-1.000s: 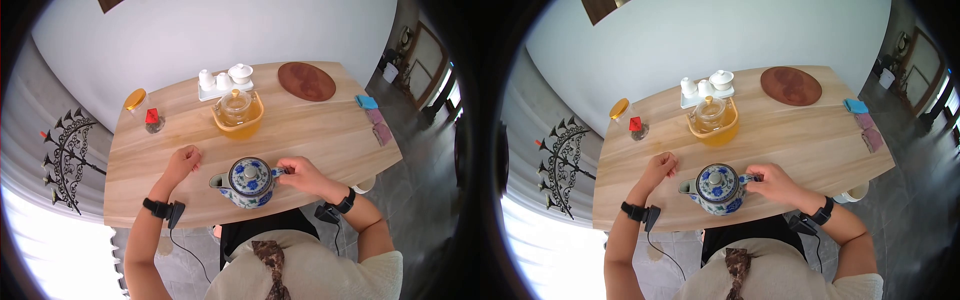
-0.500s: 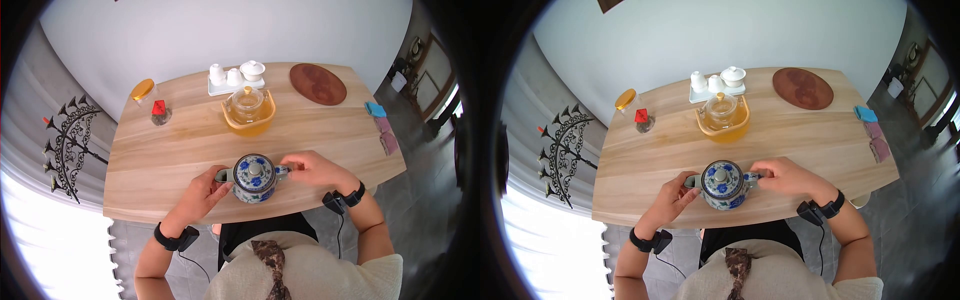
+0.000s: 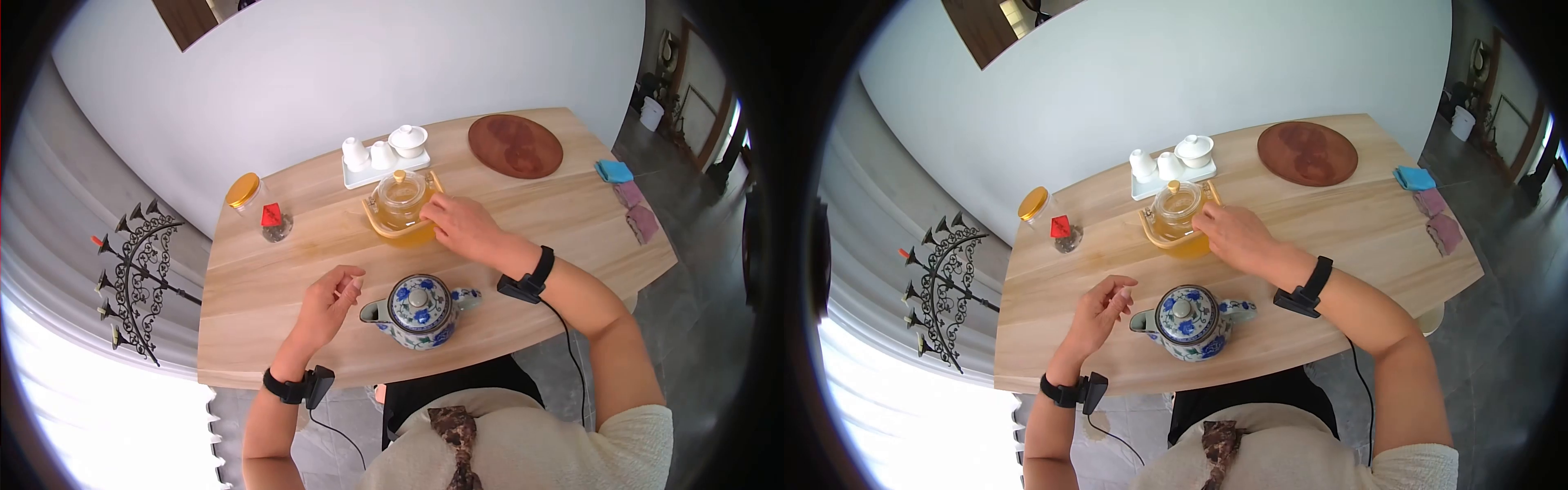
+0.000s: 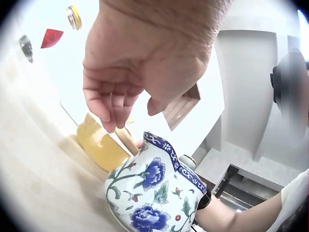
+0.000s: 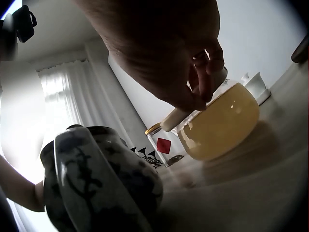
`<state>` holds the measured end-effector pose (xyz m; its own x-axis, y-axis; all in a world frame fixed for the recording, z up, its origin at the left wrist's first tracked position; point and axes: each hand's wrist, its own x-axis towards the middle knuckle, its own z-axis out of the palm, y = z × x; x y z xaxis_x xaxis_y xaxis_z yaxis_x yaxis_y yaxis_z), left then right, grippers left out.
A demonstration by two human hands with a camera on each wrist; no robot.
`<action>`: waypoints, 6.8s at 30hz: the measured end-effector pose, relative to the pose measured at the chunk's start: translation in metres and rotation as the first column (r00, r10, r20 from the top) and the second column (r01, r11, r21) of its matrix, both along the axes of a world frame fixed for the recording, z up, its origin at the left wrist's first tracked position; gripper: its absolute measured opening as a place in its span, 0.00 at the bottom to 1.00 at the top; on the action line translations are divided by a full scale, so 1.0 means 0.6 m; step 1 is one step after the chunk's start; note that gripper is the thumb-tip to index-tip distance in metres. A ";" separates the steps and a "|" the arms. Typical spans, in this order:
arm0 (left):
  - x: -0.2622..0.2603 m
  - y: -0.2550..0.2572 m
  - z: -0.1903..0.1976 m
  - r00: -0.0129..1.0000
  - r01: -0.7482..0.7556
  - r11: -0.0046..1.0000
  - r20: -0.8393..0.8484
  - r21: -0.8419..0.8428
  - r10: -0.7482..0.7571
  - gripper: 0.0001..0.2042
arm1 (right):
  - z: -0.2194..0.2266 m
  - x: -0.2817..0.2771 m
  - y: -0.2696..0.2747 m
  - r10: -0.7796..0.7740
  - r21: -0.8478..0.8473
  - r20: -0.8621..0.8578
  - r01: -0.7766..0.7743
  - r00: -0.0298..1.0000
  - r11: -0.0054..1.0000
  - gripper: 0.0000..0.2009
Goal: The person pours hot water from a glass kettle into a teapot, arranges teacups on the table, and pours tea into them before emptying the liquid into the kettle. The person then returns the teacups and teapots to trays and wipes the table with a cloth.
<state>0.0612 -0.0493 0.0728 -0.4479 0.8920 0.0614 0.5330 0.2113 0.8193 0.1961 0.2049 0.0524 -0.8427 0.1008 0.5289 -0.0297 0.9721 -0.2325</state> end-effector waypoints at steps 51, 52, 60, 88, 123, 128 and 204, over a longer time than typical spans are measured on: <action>0.009 0.001 0.086 0.989 0.144 0.977 0.003 -0.159 -0.146 0.25 | 0.043 -0.102 0.088 0.186 -0.911 -0.208 -0.259 0.960 0.320 0.11; 0.008 0.009 0.090 0.990 0.140 0.978 0.011 -0.158 -0.140 0.25 | 0.046 -0.101 0.088 0.173 -0.904 -0.174 -0.226 0.970 0.363 0.11; -0.006 0.064 0.079 0.970 0.219 0.975 -0.104 -0.036 -0.221 0.32 | 0.055 -0.109 0.084 0.139 -0.932 -0.093 -0.136 0.986 0.337 0.11; 0.173 0.045 0.174 0.812 0.408 0.910 -0.485 0.070 -0.326 0.37 | 0.220 0.076 0.001 -0.091 -0.900 -0.314 -0.265 0.945 0.346 0.07; 0.222 0.020 0.161 0.712 0.540 0.745 -0.685 0.392 -0.154 0.19 | 0.235 0.274 -0.100 -0.233 -0.772 -0.335 -0.124 0.913 0.624 0.18; 0.157 0.021 0.102 0.767 0.285 0.943 -0.631 0.171 -0.117 0.14 | 0.226 0.290 -0.089 -0.321 -0.810 -0.313 -0.075 0.894 0.581 0.16; 0.331 0.123 0.135 0.753 0.185 0.894 -0.644 0.407 0.137 0.24 | 0.230 0.260 -0.119 -0.337 -0.796 -0.338 -0.076 0.879 0.601 0.19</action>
<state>0.2599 0.0242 0.1540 -0.1332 0.7103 0.6912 0.9578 -0.0869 0.2739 0.3519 0.1335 0.1903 -0.4989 0.7280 0.4703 -0.2096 0.4252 -0.8805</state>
